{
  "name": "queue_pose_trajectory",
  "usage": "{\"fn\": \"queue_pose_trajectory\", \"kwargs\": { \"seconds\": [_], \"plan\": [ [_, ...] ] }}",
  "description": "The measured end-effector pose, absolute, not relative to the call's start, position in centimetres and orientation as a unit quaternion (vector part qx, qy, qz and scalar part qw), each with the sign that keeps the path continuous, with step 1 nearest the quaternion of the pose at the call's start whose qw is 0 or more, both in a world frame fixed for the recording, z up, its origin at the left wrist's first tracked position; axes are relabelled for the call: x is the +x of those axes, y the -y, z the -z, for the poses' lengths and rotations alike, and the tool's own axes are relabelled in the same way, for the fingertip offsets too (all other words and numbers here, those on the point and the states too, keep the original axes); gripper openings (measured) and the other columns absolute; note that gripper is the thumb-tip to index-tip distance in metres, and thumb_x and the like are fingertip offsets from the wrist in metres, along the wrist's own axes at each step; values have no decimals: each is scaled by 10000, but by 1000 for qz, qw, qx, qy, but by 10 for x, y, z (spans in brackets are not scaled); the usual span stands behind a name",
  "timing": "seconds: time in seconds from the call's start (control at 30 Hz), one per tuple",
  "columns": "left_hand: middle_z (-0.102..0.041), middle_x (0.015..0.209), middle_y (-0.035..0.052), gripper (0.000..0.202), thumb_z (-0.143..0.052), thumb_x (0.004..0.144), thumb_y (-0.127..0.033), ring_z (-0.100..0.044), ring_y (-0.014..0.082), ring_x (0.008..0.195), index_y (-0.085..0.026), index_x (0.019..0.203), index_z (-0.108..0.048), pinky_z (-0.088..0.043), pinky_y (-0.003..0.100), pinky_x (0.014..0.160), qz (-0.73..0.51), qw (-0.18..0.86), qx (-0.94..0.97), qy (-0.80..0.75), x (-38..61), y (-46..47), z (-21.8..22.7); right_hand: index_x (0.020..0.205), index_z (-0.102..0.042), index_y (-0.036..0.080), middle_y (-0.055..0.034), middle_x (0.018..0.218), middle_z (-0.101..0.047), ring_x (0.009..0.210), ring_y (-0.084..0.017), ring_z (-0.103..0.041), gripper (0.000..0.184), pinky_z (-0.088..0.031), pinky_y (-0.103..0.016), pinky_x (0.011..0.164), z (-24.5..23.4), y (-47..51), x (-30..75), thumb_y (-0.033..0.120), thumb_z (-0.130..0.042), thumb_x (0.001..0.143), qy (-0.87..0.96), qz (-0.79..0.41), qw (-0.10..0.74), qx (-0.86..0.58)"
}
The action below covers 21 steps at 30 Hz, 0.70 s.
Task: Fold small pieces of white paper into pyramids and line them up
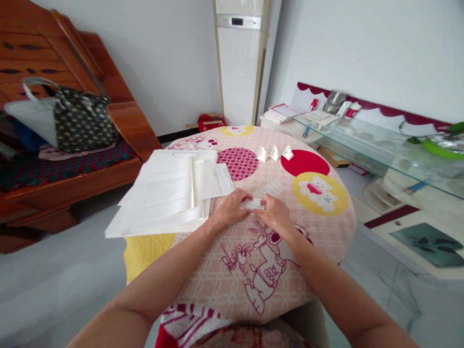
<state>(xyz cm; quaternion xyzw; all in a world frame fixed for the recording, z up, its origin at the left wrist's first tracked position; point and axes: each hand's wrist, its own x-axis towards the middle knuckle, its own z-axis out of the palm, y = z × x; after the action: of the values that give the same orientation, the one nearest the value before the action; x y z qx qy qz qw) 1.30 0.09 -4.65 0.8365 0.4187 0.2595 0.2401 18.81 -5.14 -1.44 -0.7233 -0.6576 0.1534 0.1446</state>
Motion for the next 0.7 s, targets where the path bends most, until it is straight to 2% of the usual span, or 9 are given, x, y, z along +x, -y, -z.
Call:
{"fn": "queue_pose_trajectory", "kwargs": {
  "seconds": [0.13,0.27,0.53,0.7],
  "plan": [
    [-676,1024,82,342,-711,707,-168,-648,218,918,-140,1047,-683,-551,367,871,-261,232,840,-414,14,-1,46,1038,-643,183,-116,974,-733,927,-275,-678,323,-432,-324,732,13,48,187,394,-740,813,669,-152,118,-718],
    [-676,1032,69,342,-698,708,-156,-652,212,920,-166,1049,-680,-557,362,865,-261,233,839,-416,14,-2,47,1031,-639,180,-114,974,-729,920,-267,-666,314,-420,-318,728,10,46,189,350,-755,794,674,-162,114,-712],
    [-662,1051,79,366,-697,706,-152,-636,219,945,-153,1071,-670,-546,380,890,-254,241,841,-413,13,-3,48,944,-668,179,-37,813,-686,753,-181,-606,267,-384,-275,681,8,45,201,114,-753,699,680,-205,156,-687],
    [-656,1034,66,364,-690,708,-151,-629,213,934,-162,1071,-671,-539,377,888,-248,243,841,-414,12,-4,47,950,-680,168,15,665,-616,621,-148,-558,313,-364,-260,619,9,44,209,20,-672,674,678,-259,169,-668]
  ]
}}
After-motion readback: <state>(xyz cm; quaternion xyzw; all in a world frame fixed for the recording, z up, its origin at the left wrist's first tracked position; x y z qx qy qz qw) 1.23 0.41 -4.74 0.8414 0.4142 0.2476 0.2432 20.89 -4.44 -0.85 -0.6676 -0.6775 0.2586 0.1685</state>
